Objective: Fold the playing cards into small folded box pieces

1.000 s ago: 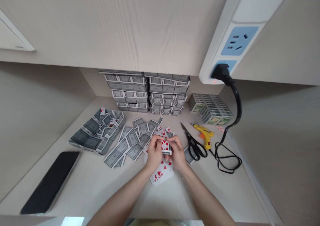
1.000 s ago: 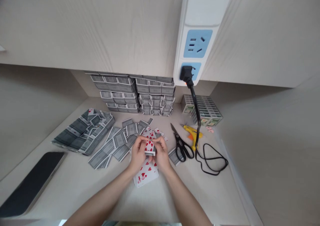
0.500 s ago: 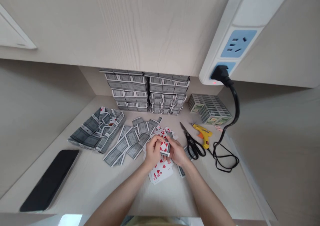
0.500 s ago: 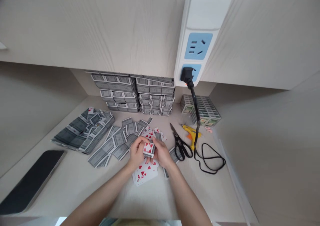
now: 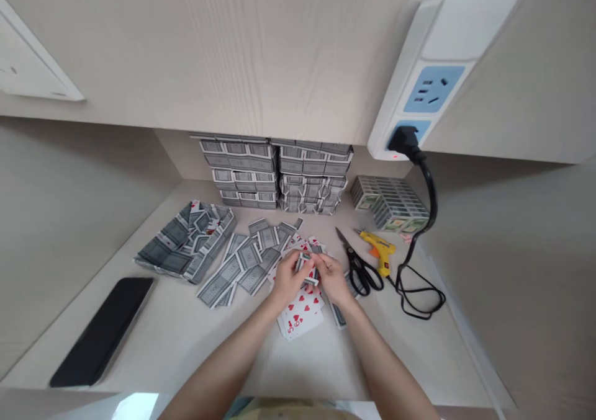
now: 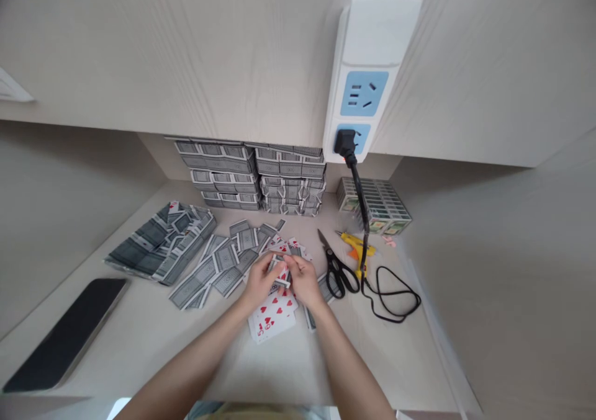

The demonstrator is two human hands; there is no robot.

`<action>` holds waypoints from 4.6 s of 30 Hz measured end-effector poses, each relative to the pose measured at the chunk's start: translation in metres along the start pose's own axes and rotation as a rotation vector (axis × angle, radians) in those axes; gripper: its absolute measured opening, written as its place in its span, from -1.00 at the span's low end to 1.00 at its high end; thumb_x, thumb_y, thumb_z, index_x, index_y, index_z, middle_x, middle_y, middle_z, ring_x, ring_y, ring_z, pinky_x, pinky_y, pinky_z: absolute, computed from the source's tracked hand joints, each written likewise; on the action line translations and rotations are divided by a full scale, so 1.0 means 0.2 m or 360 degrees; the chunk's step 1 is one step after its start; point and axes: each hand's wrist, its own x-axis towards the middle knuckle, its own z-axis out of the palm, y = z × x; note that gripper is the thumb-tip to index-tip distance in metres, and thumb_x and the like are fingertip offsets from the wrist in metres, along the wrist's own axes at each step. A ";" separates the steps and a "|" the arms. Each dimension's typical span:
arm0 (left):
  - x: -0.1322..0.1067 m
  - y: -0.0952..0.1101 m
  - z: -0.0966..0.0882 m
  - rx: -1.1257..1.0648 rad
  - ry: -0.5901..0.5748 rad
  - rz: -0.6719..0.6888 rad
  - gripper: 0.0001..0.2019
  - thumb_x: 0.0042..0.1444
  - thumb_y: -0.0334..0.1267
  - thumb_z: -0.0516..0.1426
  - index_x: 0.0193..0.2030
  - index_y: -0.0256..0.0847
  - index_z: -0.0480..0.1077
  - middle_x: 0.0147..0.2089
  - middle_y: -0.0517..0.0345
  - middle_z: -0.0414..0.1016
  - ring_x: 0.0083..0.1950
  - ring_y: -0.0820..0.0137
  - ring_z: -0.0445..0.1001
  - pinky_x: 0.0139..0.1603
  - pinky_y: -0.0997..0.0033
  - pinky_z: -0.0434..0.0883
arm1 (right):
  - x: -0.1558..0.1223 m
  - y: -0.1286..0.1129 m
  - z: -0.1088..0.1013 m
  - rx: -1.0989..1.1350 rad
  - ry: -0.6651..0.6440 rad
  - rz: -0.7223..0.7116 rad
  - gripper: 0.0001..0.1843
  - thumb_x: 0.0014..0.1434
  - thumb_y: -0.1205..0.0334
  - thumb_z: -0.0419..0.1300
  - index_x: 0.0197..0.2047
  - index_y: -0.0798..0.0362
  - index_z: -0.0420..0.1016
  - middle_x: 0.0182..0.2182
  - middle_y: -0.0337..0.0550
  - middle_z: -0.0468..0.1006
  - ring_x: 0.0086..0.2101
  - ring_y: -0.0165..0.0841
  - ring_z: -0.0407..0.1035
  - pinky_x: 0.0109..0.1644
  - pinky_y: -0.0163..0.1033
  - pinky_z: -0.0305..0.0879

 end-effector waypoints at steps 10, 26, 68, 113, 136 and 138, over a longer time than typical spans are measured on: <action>-0.02 -0.01 0.04 -0.0165 -0.0132 -0.0180 -0.70 0.09 0.00 0.00 -0.33 -0.22 0.32 -0.73 0.32 0.26 -0.72 0.48 0.28 -0.70 0.52 0.21 | -0.02 -0.01 -0.01 -0.0276 0.0096 -0.0176 -0.64 0.11 -0.01 0.07 -0.22 0.08 0.48 -0.78 -0.32 0.37 -0.81 -0.41 0.21 -0.82 -0.35 0.07; 0.05 -0.03 -0.04 -0.0031 -0.0139 -0.0183 -0.70 0.04 -0.03 0.07 -0.39 -0.27 0.40 -0.51 0.21 0.40 -0.52 0.49 0.33 -0.51 0.51 0.29 | 0.00 0.01 -0.04 -0.0202 -0.0081 -0.0073 -0.66 0.08 0.04 0.08 -0.13 0.03 0.43 -0.36 -0.18 0.52 -0.69 -0.42 0.35 -0.71 -0.30 0.30; 0.04 -0.04 0.02 -0.0169 0.0319 -0.0100 -0.72 0.08 -0.09 0.05 -0.20 -0.25 0.38 -0.33 0.12 0.48 -0.30 0.41 0.45 -0.29 0.45 0.41 | 0.02 0.08 -0.01 -0.0292 0.0227 -0.0110 -0.70 0.01 0.03 0.17 -0.27 0.07 0.43 -0.47 -0.17 0.55 -0.59 -0.34 0.40 -0.59 -0.28 0.36; 0.06 -0.02 -0.14 0.0712 0.0471 0.0422 -0.82 0.05 -0.38 0.03 -0.22 -0.14 0.38 -0.22 0.21 0.53 -0.19 0.44 0.48 -0.08 0.40 0.40 | 0.02 -0.05 -0.04 0.0601 0.0048 0.0082 -0.79 0.01 0.08 0.22 -0.39 0.06 0.48 -0.47 -0.22 0.47 -0.50 -0.45 0.29 -0.53 -0.39 0.20; 0.03 0.03 -0.10 0.0836 -0.0261 0.0624 -0.89 -0.03 -0.24 0.15 -0.45 -0.18 0.30 0.09 0.03 0.31 0.08 0.30 0.33 0.02 0.30 0.34 | 0.02 -0.05 -0.06 0.0219 0.0166 -0.0157 -0.66 0.01 -0.05 0.17 -0.31 0.08 0.46 -0.39 -0.15 0.48 -0.37 -0.32 0.35 -0.35 -0.28 0.32; 0.03 0.02 -0.10 0.0879 -0.0303 0.0639 -0.91 -0.03 -0.24 0.15 -0.43 -0.17 0.31 0.09 0.05 0.30 0.09 0.30 0.32 0.03 0.30 0.35 | 0.02 -0.05 -0.07 0.0186 0.0183 -0.0155 -0.66 0.01 -0.03 0.18 -0.31 0.09 0.47 -0.41 -0.16 0.48 -0.39 -0.33 0.35 -0.37 -0.28 0.31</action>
